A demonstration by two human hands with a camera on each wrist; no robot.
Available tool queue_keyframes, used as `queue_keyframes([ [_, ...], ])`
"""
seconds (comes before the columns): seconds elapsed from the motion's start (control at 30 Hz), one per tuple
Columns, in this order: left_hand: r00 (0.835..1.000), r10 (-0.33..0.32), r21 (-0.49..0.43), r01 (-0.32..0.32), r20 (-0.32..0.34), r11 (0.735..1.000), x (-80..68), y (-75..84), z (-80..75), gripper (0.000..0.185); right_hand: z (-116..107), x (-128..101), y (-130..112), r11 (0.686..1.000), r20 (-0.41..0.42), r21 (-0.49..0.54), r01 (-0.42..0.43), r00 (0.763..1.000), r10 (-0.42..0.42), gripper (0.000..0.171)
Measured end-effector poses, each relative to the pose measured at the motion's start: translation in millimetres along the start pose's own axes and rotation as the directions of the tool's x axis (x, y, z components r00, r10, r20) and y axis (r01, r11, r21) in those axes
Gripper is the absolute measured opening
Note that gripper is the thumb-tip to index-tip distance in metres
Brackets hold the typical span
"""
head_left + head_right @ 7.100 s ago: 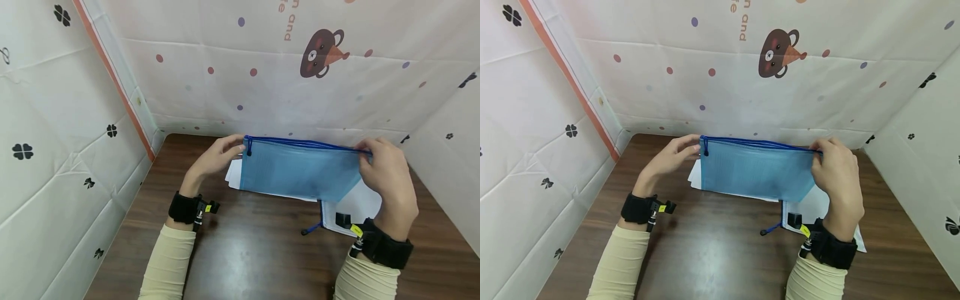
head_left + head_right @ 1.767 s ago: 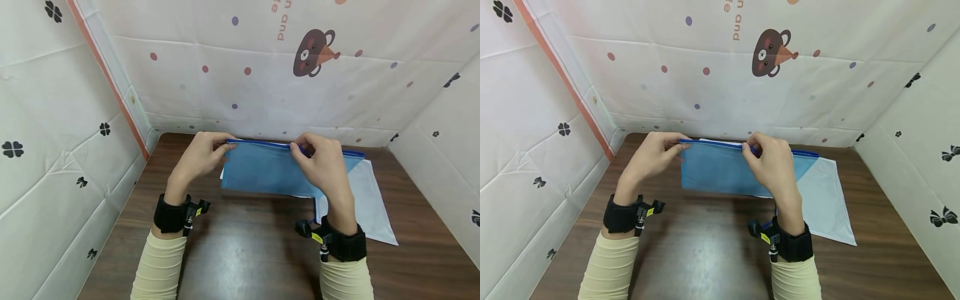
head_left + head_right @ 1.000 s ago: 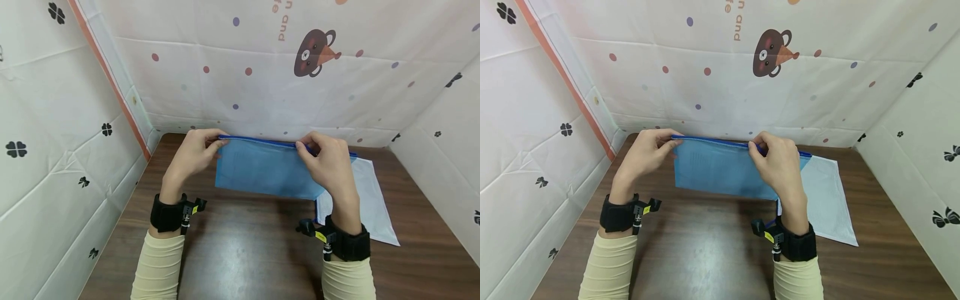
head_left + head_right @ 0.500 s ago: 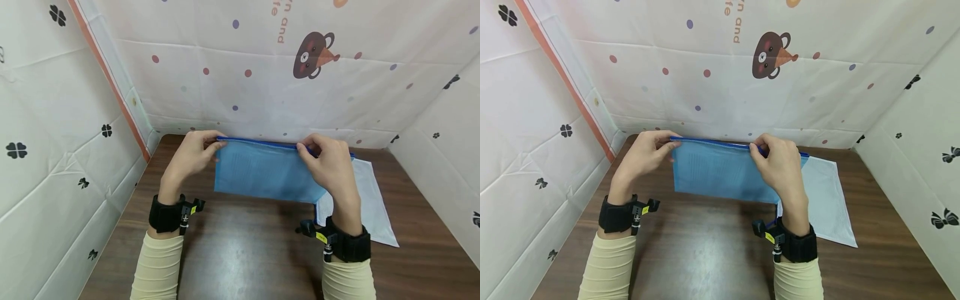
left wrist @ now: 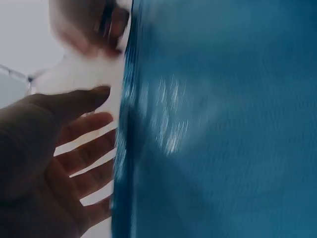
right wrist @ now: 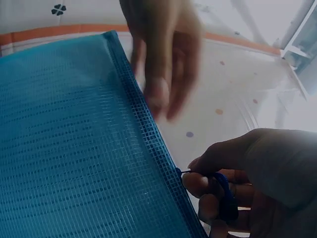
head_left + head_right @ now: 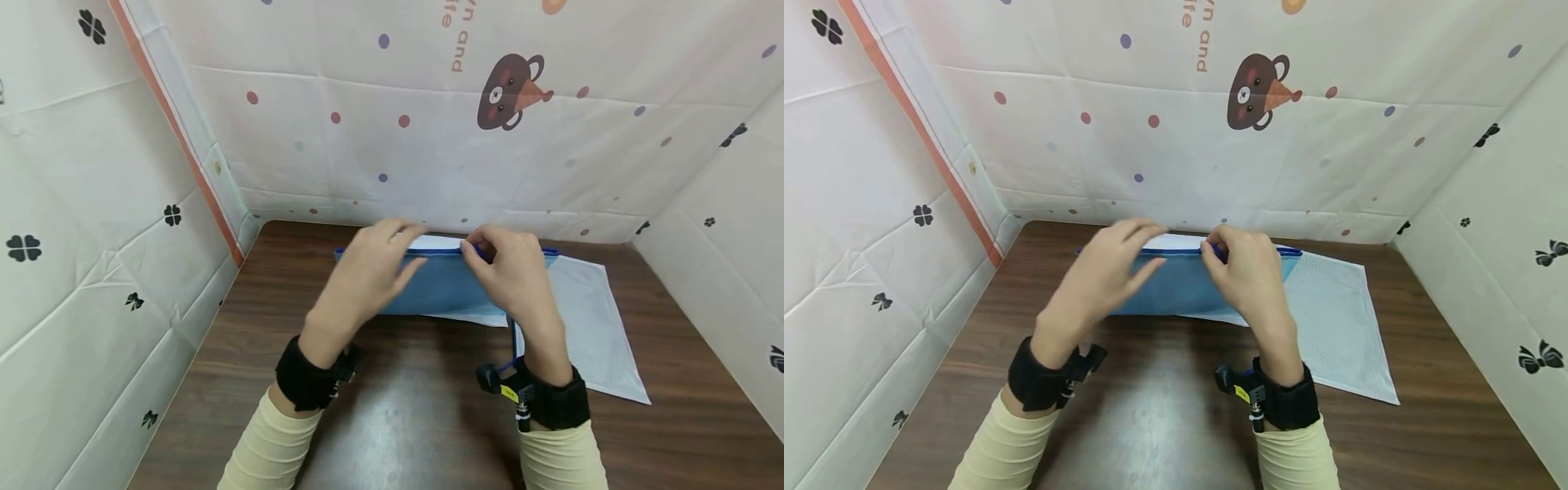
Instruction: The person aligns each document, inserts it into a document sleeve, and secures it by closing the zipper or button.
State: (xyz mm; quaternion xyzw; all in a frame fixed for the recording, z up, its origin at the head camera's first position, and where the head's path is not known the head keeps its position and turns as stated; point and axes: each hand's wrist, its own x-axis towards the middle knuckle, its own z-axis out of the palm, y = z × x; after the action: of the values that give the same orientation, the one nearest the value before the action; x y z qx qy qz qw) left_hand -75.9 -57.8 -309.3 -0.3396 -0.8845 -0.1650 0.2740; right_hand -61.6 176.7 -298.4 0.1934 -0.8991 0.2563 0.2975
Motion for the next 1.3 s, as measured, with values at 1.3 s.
queue_keyframes([
  [1.3, 0.995, -0.084, -0.02, 0.083, -0.06, 0.996, -0.7, -5.1, 1.2, 0.018, -4, 1, 4, 1.0, -0.032, 0.024, -0.001, 0.999, 0.002, 0.01],
])
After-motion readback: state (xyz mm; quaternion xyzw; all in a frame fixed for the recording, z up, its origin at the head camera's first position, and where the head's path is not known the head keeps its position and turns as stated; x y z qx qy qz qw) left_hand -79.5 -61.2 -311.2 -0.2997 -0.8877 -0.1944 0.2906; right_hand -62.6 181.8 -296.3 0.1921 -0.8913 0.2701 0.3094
